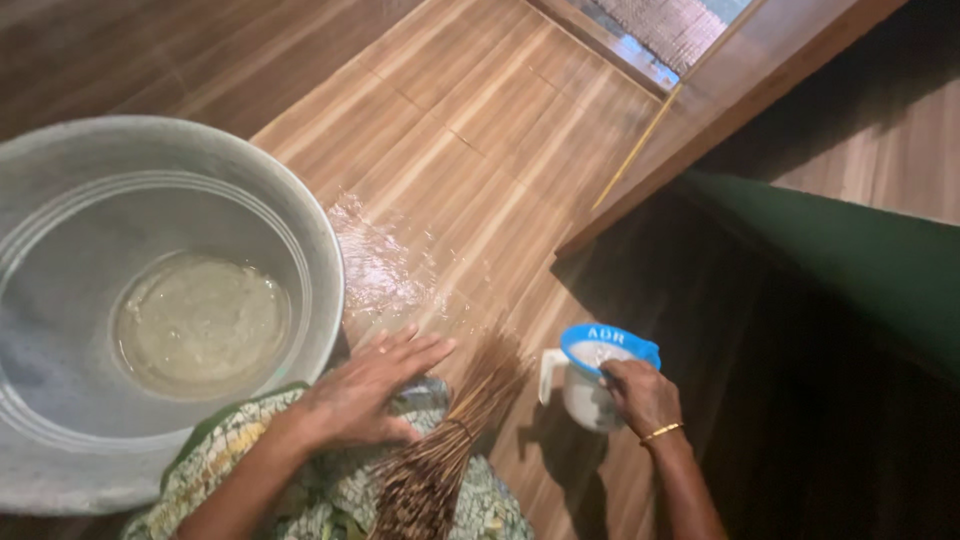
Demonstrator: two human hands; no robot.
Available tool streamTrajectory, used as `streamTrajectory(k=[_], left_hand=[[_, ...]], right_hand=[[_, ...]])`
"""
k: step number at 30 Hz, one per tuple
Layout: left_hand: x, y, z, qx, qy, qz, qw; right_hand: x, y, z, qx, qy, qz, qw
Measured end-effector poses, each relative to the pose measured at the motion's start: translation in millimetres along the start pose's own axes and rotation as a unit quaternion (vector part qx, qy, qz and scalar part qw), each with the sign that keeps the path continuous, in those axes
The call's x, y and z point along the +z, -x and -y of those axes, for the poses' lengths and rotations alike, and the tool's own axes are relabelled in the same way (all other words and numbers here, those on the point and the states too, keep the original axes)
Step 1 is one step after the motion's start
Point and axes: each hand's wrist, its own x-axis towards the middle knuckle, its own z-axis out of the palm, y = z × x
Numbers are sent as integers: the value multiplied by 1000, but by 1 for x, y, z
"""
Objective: The person dips a bundle of thin wooden sticks into a large plastic tub filled with water using a small plastic mug and shakes the bundle.
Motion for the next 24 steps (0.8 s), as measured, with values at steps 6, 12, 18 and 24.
streamTrajectory(k=[6,12,18,24], left_hand=[[30,-11,6,115,-83,89,986],[41,-7,-19,172,-43,159,971],[26,-28,24,96,402,-36,910],[-5,-77,68,-15,436,-396,808]], right_hand=[[18,46,-28,57,-10,256,965],[54,71,-1,38,-91,349,932],[73,61,47,-142,-112,333,925],[100,86,38,-227,-72,237,942]])
